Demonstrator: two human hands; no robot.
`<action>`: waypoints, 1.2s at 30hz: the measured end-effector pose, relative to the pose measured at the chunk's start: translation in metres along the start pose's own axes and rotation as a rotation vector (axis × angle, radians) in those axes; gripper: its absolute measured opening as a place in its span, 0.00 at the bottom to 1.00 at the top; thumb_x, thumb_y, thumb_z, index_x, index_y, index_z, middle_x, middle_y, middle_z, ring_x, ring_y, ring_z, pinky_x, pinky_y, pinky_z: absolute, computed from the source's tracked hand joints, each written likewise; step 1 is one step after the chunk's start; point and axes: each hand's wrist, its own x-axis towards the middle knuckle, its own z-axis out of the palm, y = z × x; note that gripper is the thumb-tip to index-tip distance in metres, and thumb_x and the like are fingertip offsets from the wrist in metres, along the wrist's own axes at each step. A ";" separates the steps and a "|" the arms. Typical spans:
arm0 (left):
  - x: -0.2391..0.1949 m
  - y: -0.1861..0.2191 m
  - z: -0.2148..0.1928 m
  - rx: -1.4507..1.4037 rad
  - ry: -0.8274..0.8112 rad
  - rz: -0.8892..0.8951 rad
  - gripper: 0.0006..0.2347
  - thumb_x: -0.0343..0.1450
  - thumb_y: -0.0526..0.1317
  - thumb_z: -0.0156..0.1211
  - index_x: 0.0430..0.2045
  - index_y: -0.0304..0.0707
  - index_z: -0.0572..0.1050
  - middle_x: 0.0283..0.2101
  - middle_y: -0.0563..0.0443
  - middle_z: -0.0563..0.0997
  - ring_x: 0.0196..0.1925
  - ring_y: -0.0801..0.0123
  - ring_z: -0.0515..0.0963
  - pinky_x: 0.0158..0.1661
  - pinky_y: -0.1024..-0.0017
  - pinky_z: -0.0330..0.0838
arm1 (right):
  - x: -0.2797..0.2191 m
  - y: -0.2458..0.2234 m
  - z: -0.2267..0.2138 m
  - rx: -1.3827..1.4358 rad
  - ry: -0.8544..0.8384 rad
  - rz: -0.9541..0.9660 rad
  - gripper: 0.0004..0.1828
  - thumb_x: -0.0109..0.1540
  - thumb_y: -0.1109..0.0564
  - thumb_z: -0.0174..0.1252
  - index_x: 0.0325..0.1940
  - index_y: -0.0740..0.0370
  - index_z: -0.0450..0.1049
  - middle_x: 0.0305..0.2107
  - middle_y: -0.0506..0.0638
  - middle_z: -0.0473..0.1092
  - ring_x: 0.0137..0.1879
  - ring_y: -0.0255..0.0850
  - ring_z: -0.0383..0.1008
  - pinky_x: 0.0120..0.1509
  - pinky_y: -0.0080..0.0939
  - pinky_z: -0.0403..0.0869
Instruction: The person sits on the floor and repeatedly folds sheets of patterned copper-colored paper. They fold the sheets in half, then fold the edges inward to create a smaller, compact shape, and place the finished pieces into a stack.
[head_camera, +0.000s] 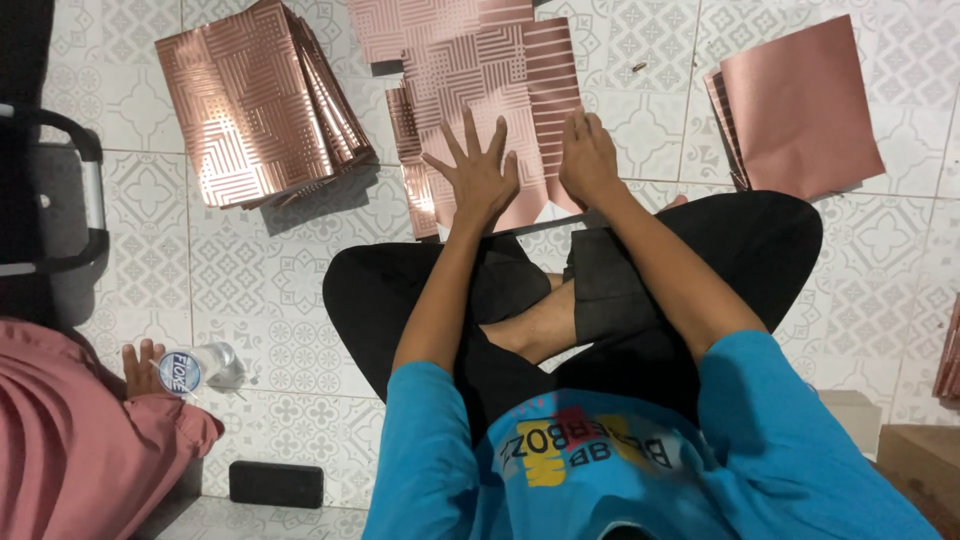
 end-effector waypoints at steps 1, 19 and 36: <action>0.001 -0.002 0.004 0.000 -0.002 0.001 0.24 0.76 0.55 0.44 0.70 0.66 0.62 0.79 0.43 0.43 0.79 0.33 0.33 0.63 0.18 0.23 | -0.001 0.010 0.014 0.000 -0.001 0.002 0.27 0.58 0.68 0.52 0.62 0.82 0.68 0.56 0.73 0.70 0.63 0.67 0.65 0.59 0.58 0.72; 0.014 -0.027 0.035 0.027 0.026 0.094 0.40 0.67 0.78 0.43 0.75 0.74 0.46 0.80 0.45 0.32 0.78 0.38 0.23 0.60 0.19 0.14 | 0.060 0.033 0.016 0.014 -0.143 0.071 0.29 0.74 0.54 0.38 0.77 0.71 0.50 0.75 0.62 0.48 0.72 0.60 0.53 0.64 0.62 0.62; 0.016 -0.031 0.050 0.578 0.075 0.116 0.44 0.74 0.88 0.39 0.78 0.70 0.37 0.82 0.52 0.35 0.80 0.43 0.28 0.59 0.17 0.21 | 0.125 0.060 0.027 -0.106 -0.177 -0.055 0.38 0.69 0.55 0.45 0.79 0.70 0.41 0.76 0.61 0.49 0.70 0.68 0.55 0.52 0.71 0.66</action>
